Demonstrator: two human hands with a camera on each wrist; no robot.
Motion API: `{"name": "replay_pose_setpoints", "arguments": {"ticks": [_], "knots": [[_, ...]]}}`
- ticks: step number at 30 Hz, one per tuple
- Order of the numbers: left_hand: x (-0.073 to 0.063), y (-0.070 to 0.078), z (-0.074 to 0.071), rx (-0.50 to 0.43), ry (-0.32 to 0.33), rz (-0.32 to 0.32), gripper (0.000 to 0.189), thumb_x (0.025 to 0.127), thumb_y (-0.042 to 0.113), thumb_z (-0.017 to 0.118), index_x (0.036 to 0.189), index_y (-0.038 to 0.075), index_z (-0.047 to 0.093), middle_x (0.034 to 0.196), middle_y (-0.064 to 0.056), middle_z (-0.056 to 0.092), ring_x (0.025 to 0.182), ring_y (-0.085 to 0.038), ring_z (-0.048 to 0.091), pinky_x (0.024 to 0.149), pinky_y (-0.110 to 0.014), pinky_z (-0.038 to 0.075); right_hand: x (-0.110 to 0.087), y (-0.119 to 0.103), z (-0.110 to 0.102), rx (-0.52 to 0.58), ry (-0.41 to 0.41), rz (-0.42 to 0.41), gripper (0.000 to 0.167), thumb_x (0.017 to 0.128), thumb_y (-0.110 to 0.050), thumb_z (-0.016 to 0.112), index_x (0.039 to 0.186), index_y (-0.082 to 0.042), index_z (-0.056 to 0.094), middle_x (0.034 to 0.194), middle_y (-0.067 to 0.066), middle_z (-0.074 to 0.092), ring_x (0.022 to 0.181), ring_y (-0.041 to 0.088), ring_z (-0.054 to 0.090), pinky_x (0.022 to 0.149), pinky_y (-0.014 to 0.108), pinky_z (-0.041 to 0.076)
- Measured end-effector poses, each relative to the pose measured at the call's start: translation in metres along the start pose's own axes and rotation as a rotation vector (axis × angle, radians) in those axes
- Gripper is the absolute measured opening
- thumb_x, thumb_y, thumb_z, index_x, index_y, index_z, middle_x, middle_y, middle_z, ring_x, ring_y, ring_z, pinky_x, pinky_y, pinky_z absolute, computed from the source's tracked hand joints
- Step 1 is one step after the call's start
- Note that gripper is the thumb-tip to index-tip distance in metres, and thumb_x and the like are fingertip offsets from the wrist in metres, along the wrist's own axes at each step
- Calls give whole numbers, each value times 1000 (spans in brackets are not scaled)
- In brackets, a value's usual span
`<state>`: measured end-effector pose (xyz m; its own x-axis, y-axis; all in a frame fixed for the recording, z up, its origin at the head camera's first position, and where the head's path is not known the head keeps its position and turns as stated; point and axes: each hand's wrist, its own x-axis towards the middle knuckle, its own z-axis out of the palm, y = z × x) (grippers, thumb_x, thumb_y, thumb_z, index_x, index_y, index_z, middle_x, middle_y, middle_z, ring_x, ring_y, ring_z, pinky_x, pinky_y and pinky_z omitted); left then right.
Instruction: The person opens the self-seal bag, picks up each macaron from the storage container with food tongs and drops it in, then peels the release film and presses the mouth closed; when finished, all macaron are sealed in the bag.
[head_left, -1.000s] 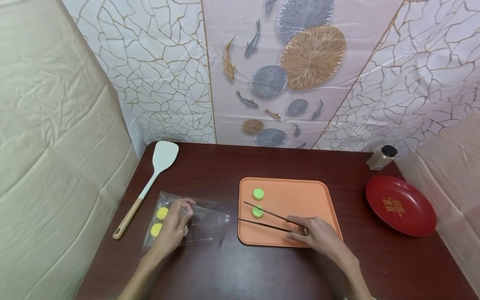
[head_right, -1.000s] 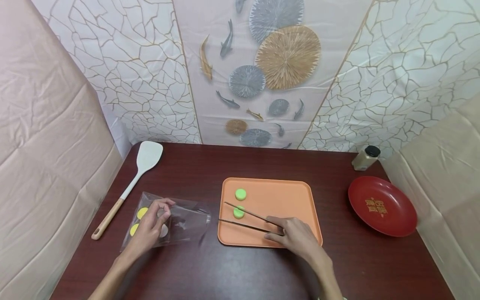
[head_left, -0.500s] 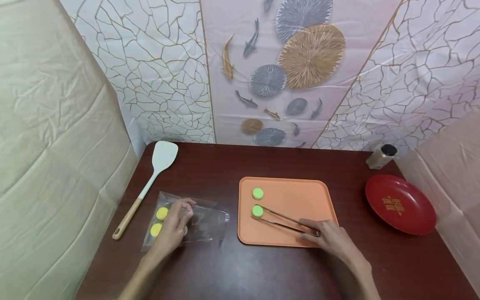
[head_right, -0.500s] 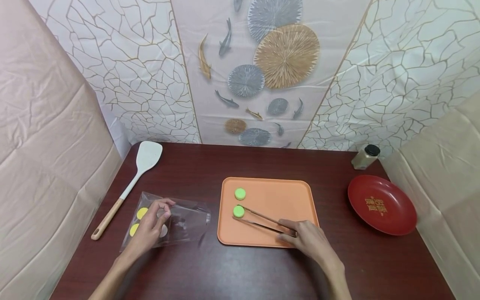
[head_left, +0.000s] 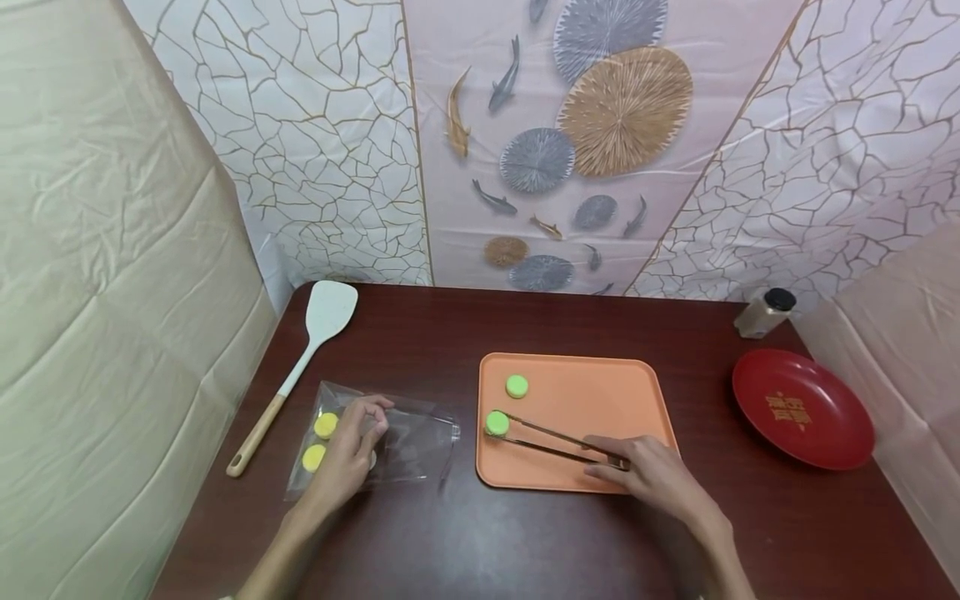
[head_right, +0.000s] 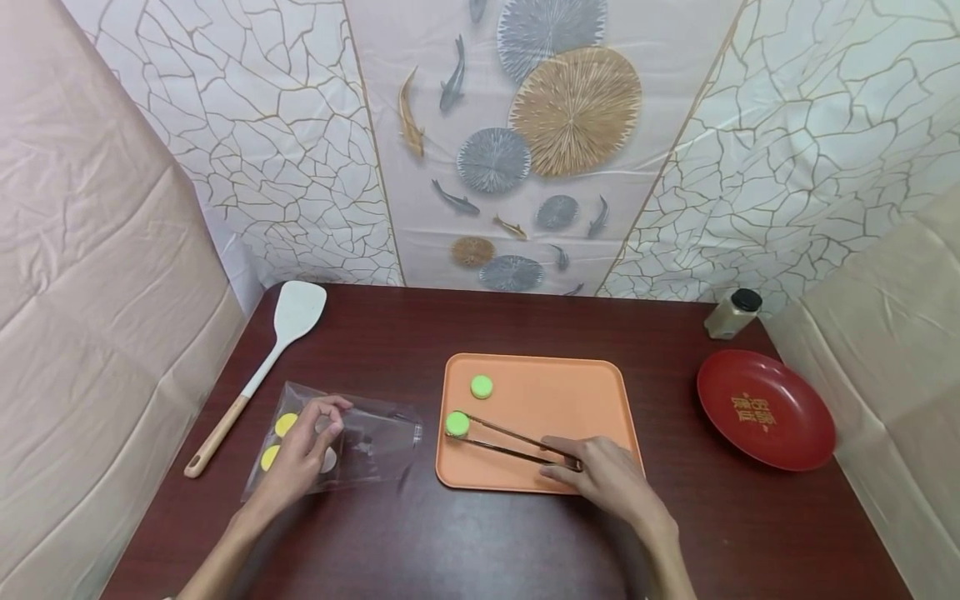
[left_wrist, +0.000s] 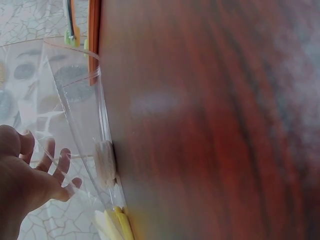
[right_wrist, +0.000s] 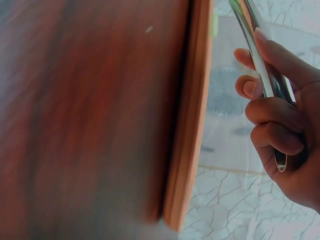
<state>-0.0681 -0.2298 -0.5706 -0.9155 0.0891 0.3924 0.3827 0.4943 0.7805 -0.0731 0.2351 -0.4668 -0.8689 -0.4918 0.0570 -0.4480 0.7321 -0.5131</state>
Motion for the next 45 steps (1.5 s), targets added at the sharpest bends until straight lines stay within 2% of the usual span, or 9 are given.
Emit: {"name": "replay_pose_setpoints", "arguments": {"ticks": [5, 8, 14, 17, 20, 27, 34, 40, 45], "knots": [[5, 48, -8, -4, 30, 29, 4, 110, 4, 60, 108, 7, 57, 130, -15, 68, 128, -37, 62, 113, -21, 37, 9, -13, 1, -9, -13, -26, 31, 95, -33, 86, 124, -21, 82, 70, -21, 48, 62, -5, 40, 57, 22, 37], [7, 62, -11, -15, 31, 16, 5, 108, 2, 60, 106, 4, 57, 129, -17, 69, 126, -42, 63, 113, -28, 41, 14, -19, 3, 1, -35, -32, 31, 97, -35, 85, 125, -21, 82, 69, -21, 50, 61, -5, 40, 55, 22, 37], [3, 31, -5, -37, 37, 64, 3, 112, 12, 59, 111, 11, 57, 131, -10, 67, 130, -23, 61, 115, -24, 37, 25, -32, 12, -15, -42, -101, 26, 99, -34, 83, 121, -22, 81, 67, -21, 51, 62, -6, 43, 56, 22, 38], [2, 19, -2, -42, 43, 78, 3, 112, 14, 60, 111, 13, 57, 132, -9, 67, 131, -21, 60, 117, -25, 38, 32, -41, 18, -38, -43, -144, 25, 99, -33, 83, 120, -21, 81, 66, -20, 52, 62, -5, 44, 55, 22, 38], [2, 16, -2, -58, 38, 88, 4, 111, 13, 61, 111, 10, 58, 132, -13, 68, 131, -28, 61, 118, -36, 42, 40, -51, 25, -57, -61, -171, 26, 99, -33, 83, 122, -20, 81, 64, -19, 52, 61, -5, 42, 54, 22, 37], [-1, -13, 4, -11, 21, 28, 4, 112, 19, 61, 111, 17, 58, 136, 0, 67, 134, -18, 59, 117, -17, 33, 54, -69, 42, -95, -88, -220, 28, 98, -32, 84, 121, -19, 80, 64, -18, 50, 60, -3, 42, 53, 23, 37], [3, 35, -8, -49, 41, 76, 7, 113, 15, 57, 109, 10, 58, 131, -13, 67, 131, -26, 61, 118, -28, 39, 70, -85, 57, -124, -120, -245, 25, 100, -37, 81, 119, -21, 80, 66, -16, 56, 63, 0, 48, 53, 25, 39], [9, 69, -13, -25, 31, -18, 6, 107, 0, 60, 105, 4, 57, 128, -17, 69, 127, -41, 63, 115, -15, 34, 77, -94, 66, -95, -121, -267, 29, 98, -33, 84, 123, -18, 82, 62, -16, 47, 59, 1, 43, 53, 26, 39], [11, 77, -15, -19, 22, -49, 10, 105, -7, 60, 105, 3, 57, 129, -17, 69, 128, -42, 63, 114, -9, 30, 79, -95, 71, -86, -138, -236, 30, 97, -33, 85, 123, -16, 82, 60, -17, 41, 55, -1, 37, 51, 23, 33]]}}
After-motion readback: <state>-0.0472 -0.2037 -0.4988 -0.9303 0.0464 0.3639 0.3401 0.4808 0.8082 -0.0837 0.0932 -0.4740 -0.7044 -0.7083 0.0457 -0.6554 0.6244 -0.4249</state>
